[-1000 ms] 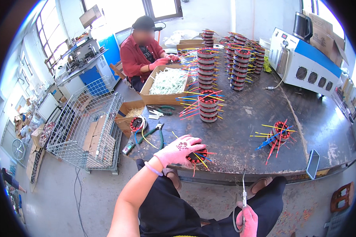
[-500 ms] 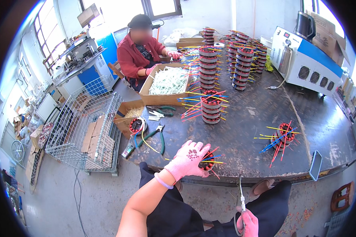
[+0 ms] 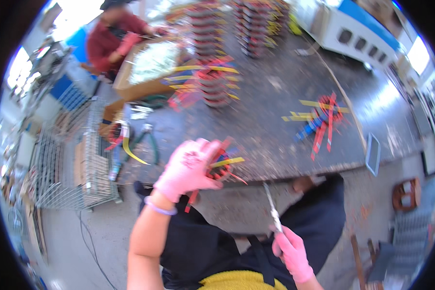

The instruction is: The person solders and manages wires on motor stators. They use a soldering iron to connect colorful wires to the stator ring, then place the finished components into stacks on a workbench.

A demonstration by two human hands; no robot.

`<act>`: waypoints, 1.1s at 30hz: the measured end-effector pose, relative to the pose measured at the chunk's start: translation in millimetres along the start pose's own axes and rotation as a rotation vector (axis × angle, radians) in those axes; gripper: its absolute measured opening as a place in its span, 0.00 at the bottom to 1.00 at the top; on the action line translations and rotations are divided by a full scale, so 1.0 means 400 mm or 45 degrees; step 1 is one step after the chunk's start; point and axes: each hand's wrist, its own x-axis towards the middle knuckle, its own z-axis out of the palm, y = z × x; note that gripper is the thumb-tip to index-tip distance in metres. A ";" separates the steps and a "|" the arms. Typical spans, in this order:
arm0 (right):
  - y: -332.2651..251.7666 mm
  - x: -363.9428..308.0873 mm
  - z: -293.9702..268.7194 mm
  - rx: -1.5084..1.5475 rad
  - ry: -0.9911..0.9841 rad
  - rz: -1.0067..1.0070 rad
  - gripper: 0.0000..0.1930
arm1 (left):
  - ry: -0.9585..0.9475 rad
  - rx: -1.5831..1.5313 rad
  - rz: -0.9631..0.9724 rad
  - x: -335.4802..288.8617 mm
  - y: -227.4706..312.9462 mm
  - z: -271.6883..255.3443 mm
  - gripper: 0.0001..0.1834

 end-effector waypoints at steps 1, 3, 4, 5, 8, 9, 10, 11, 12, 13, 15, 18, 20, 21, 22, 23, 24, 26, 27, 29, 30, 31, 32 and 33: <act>0.018 0.007 -0.005 0.018 -0.029 0.001 0.17 | 0.084 0.020 -0.009 -0.007 -0.001 0.007 0.52; 0.035 0.011 -0.012 0.085 -0.113 0.007 0.18 | 0.107 0.079 -0.047 -0.003 0.013 0.014 0.53; 0.044 0.012 -0.021 0.132 -0.113 0.066 0.18 | 0.064 0.046 -0.089 0.008 0.019 0.022 0.53; 0.052 0.012 -0.020 0.145 -0.122 0.054 0.19 | 0.064 0.049 -0.080 0.012 0.020 0.022 0.52; 0.062 0.016 -0.020 0.104 -0.147 0.039 0.20 | 0.024 0.024 -0.106 0.019 0.027 0.020 0.51; 0.063 0.021 -0.020 0.104 -0.154 0.044 0.20 | 0.037 0.020 -0.078 0.019 0.019 0.021 0.51; 0.064 0.027 -0.020 0.101 -0.163 0.050 0.20 | 0.051 0.015 -0.052 0.019 0.009 0.022 0.50; 0.063 0.028 -0.021 0.099 -0.162 0.050 0.20 | 0.067 0.007 -0.017 0.023 0.005 0.022 0.50; 0.060 0.027 -0.020 0.031 -0.146 0.038 0.19 | 0.063 -0.014 0.004 0.027 0.004 0.021 0.50; 0.061 0.025 -0.021 0.042 -0.156 0.054 0.19 | 0.051 -0.021 0.004 0.030 0.006 0.021 0.50; 0.060 0.028 -0.020 0.060 -0.174 0.079 0.19 | 0.034 -0.035 0.007 0.036 0.005 0.022 0.50; 0.045 0.022 -0.003 0.049 -0.177 0.117 0.18 | 0.083 -0.041 0.032 0.027 -0.008 0.042 0.50; 0.044 0.027 0.005 0.016 -0.179 0.081 0.18 | 0.080 -0.051 0.039 0.024 -0.013 0.048 0.51; 0.047 0.027 0.008 0.002 -0.176 0.073 0.18 | 0.054 -0.063 0.030 0.028 -0.012 0.042 0.51; 0.049 0.028 0.009 0.033 -0.177 0.077 0.18 | 0.054 -0.044 0.034 0.029 -0.011 0.044 0.50; 0.052 0.033 0.010 0.069 -0.191 0.052 0.17 | 0.049 -0.033 0.013 0.033 -0.006 0.033 0.50; 0.049 0.029 0.012 0.061 -0.170 0.067 0.17 | 0.049 -0.045 0.021 0.030 -0.008 0.035 0.50; 0.050 0.030 0.018 0.079 -0.155 0.076 0.17 | 0.033 -0.060 0.012 0.028 -0.008 0.029 0.50; 0.067 0.029 0.013 0.106 -0.150 0.075 0.17 | 0.011 -0.072 -0.001 0.028 -0.003 0.029 0.50; 0.065 0.023 0.014 0.054 -0.135 0.081 0.17 | 0.039 -0.047 0.016 0.025 -0.005 0.042 0.50; 0.062 0.026 0.014 0.079 -0.144 0.070 0.17 | 0.037 -0.050 0.009 0.025 -0.007 0.042 0.50; 0.058 0.030 0.014 0.105 -0.153 0.059 0.17 | 0.035 -0.054 0.004 0.029 -0.006 0.039 0.51; 0.058 0.031 0.017 0.080 -0.153 0.050 0.17 | 0.034 -0.070 -0.003 0.030 -0.004 0.032 0.50; 0.054 0.036 0.020 0.057 -0.152 0.041 0.18 | 0.032 -0.085 -0.008 0.031 -0.003 0.026 0.50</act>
